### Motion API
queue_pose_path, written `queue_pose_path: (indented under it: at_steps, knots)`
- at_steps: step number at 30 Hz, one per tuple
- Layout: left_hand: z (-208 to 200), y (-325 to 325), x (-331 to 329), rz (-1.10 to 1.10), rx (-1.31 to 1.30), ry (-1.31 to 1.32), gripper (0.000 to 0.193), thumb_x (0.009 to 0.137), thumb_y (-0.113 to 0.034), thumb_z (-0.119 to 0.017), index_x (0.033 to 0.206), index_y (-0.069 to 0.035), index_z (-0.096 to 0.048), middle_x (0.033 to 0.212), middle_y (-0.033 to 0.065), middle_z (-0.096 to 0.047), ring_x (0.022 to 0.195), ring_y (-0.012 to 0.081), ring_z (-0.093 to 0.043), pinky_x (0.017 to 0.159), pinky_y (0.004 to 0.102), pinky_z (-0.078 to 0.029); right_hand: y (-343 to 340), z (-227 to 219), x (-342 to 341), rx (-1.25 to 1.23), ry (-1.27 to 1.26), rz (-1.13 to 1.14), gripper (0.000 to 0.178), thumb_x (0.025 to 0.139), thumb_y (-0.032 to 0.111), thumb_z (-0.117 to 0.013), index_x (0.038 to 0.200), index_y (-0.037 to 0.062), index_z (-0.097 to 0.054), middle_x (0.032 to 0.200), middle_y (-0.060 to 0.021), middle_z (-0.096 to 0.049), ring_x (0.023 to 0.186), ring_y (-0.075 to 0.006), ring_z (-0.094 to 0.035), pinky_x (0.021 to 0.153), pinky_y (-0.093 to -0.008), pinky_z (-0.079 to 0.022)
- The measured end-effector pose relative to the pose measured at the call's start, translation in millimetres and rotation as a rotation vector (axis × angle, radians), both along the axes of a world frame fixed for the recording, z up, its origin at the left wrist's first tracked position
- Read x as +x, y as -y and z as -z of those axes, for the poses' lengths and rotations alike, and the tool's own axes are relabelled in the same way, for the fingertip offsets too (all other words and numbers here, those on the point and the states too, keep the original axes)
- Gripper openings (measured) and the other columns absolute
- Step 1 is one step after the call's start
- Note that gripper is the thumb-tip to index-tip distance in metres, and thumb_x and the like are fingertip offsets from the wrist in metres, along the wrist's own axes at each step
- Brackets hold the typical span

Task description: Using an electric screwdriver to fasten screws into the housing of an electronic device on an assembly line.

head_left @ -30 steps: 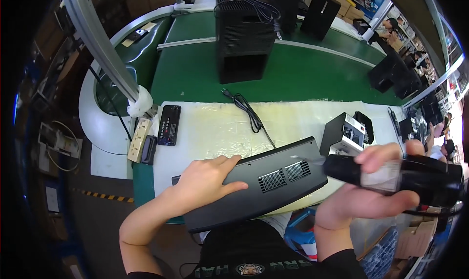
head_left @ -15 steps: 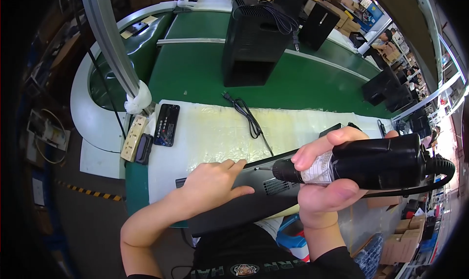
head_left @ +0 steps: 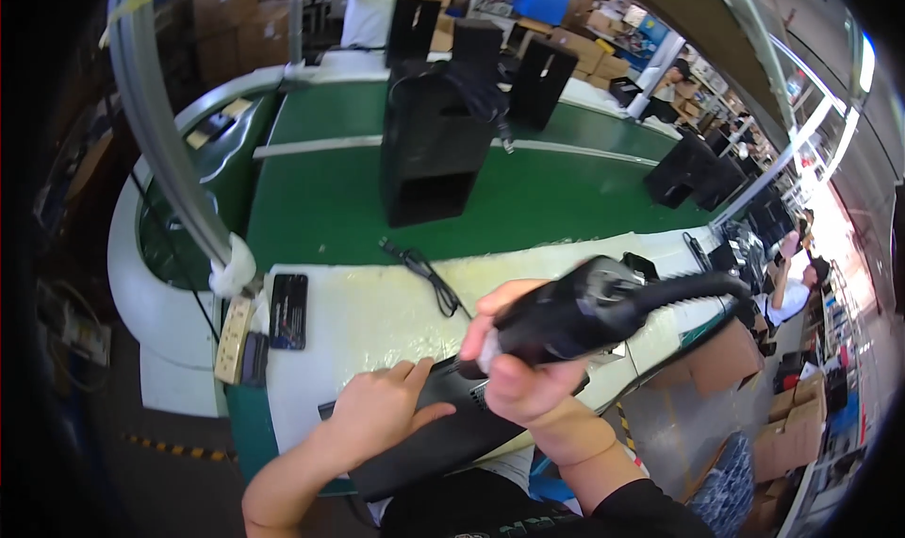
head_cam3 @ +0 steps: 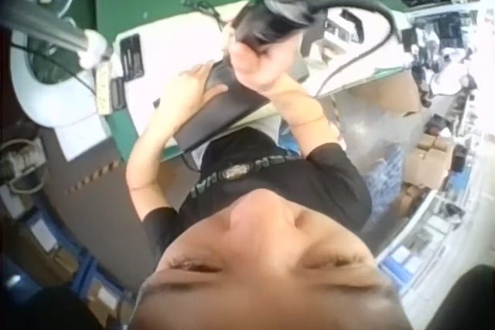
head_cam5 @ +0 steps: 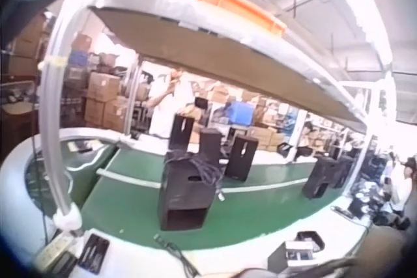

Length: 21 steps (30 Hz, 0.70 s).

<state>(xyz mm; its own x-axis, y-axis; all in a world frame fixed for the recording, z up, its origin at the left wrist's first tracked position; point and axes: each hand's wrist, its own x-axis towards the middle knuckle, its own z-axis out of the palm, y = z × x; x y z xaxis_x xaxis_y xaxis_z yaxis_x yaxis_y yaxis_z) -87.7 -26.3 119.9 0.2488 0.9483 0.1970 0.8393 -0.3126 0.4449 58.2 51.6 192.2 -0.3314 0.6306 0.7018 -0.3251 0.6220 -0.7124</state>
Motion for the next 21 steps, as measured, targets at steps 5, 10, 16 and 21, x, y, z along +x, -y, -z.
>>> queue_pose_path:
  at_steps: [5, 10, 16, 21]
  knots:
    - [-2, 4, 4, 0.001, 0.013, -0.072, 0.061, 0.081, -0.05, -0.063, 0.112, 0.002, -0.057, 0.079, 0.0135, -0.063, 0.064, 0.031, -0.065, 0.057, 0.0362, -0.053, -7, 16, -10, -0.091, -0.15, -0.069, 0.047, 0.082, 0.022, -0.072, 0.11, -0.0069, -0.048, 0.09, -0.011, -0.059, 0.065, -0.0133, -0.059, 0.055, -0.0242, -0.047]
    - [1, 5, 10, -0.008, 0.031, -0.084, 0.06, 0.078, -0.05, -0.066, 0.109, 0.001, -0.058, 0.078, 0.0135, -0.063, 0.066, 0.0309, -0.064, 0.057, 0.0367, -0.052, -12, 19, -1, -0.085, -0.03, -0.131, 0.055, 0.082, 0.012, -0.071, 0.121, -0.0048, -0.036, 0.096, -0.01, -0.056, 0.071, -0.0106, -0.056, 0.063, -0.0229, -0.047]
    - [-6, 10, -7, -0.134, 0.081, -0.041, 0.049, 0.081, -0.042, -0.066, 0.103, 0.001, -0.059, 0.083, 0.0151, -0.064, 0.074, 0.0328, -0.063, 0.068, 0.0405, -0.049, -14, -11, 38, -0.039, 0.011, -0.076, 0.068, 0.085, 0.012, -0.067, 0.136, -0.0011, -0.025, 0.115, -0.0134, -0.052, 0.073, -0.0111, -0.057, 0.06, -0.0235, -0.048]
    - [67, 54, -53, -0.436, -0.068, 1.053, 0.06, 0.1, -0.044, -0.024, 0.098, 0.001, -0.063, 0.1, 0.0151, -0.067, 0.094, 0.0245, -0.06, 0.091, 0.0333, -0.041, -23, -38, 149, 0.28, -0.334, 0.735, 0.06, 0.093, 0.032, -0.053, 0.135, 0.0012, -0.023, 0.101, -0.0162, -0.054, 0.057, -0.0144, -0.055, 0.051, -0.0254, -0.048]
